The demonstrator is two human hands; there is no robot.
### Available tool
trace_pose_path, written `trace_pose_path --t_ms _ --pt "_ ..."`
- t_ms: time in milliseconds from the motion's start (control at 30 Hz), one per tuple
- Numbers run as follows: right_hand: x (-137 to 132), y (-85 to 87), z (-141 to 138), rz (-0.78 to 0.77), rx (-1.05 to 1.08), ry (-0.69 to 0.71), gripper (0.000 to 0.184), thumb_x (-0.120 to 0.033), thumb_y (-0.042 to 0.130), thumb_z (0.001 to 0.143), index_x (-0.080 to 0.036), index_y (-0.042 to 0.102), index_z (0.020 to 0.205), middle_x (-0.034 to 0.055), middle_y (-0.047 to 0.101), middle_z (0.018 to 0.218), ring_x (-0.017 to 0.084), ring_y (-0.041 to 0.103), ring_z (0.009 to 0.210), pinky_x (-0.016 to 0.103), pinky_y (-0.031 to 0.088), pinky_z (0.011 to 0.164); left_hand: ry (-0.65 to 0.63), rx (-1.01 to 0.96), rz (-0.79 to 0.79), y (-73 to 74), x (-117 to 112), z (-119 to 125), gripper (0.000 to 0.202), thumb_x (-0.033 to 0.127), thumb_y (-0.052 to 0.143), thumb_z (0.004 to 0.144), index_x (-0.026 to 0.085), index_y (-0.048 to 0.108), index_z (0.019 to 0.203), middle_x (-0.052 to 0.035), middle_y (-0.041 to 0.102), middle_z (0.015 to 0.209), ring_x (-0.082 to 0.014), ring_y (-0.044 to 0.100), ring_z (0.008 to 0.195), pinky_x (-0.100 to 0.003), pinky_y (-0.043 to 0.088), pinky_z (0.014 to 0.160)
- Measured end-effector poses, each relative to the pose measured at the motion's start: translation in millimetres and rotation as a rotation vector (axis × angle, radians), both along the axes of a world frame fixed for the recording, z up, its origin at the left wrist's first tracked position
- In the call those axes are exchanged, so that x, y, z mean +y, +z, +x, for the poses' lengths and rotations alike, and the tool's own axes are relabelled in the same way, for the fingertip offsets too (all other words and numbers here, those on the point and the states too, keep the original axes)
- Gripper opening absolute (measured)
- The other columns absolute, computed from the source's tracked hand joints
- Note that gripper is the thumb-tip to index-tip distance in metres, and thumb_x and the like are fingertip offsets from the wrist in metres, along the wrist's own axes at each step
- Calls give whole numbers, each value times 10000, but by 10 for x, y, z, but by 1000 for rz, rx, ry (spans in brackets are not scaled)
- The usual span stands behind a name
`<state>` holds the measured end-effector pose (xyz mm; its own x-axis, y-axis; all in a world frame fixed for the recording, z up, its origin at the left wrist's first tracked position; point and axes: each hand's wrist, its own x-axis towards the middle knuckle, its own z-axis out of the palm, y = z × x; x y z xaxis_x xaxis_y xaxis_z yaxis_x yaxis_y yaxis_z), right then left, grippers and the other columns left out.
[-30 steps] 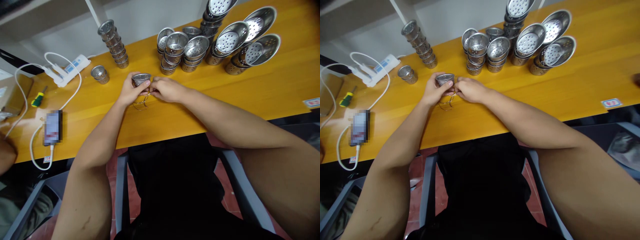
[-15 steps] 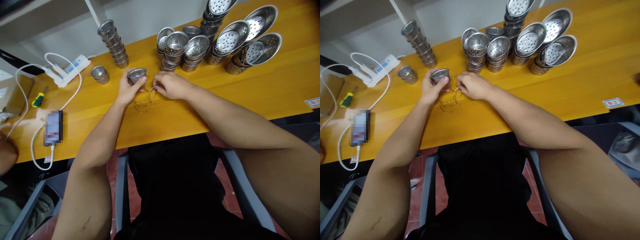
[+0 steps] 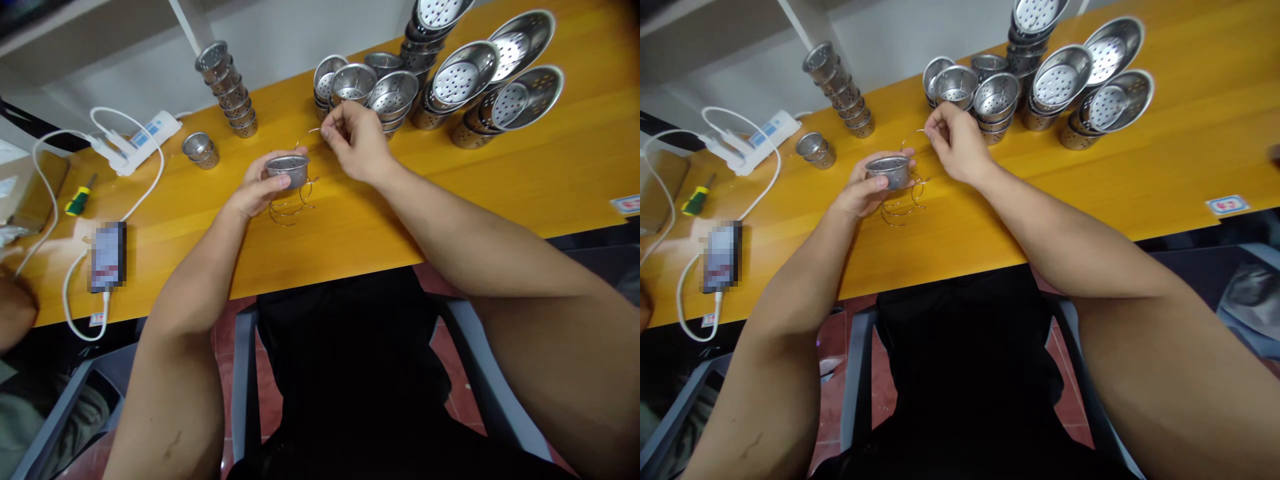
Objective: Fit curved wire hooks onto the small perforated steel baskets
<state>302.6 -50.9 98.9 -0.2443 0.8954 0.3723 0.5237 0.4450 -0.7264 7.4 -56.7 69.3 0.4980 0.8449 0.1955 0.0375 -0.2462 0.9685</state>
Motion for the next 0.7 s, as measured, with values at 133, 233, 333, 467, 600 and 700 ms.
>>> trace_pose_path --t_ms 133,233,333,467,600,700 --pt "39 -69 5 2 71 -1 795 -1123 569 1016 -407 818 1255 137 799 962 394 616 1051 624 501 953 56 17 14 -45 51 43 1080 1030 1133 686 346 879 1481 -120 925 1616 -477 886 1581 -745 719 1406" --pt "35 -118 4 5 4 49 691 -1040 648 1065 -386 808 1221 133 853 1094 371 663 1004 615 590 929 124 57 48 -46 115 35 1020 947 1179 716 353 868 1484 -83 916 1576 -476 848 1643 -763 635 1492" --pt "-10 -116 -5 17 -93 74 571 -903 669 1169 -356 825 1217 155 878 1225 389 764 1025 636 678 970 112 96 104 3 97 39 1060 814 1296 610 332 877 1456 -100 883 1612 -492 796 1700 -750 581 1543" --pt "-74 -46 16 34 -140 59 469 -777 669 1256 -354 873 1252 149 885 1249 417 824 1120 647 724 1037 48 129 192 63 1 99 1098 771 1342 510 311 902 1405 -139 864 1630 -493 765 1716 -713 566 1559" --pt "-100 11 60 12 -149 110 448 -792 719 1233 -383 900 1261 129 886 1236 410 809 1121 627 731 1009 35 154 201 107 -62 157 1068 763 1349 480 325 915 1351 -128 864 1625 -486 776 1697 -705 570 1560" --pt "-89 -8 66 22 -131 149 460 -807 763 1207 -364 884 1218 139 887 1252 402 813 1086 621 716 991 66 165 178 119 -75 164 1076 763 1353 465 331 912 1347 -121 867 1602 -492 787 1684 -716 581 1554"
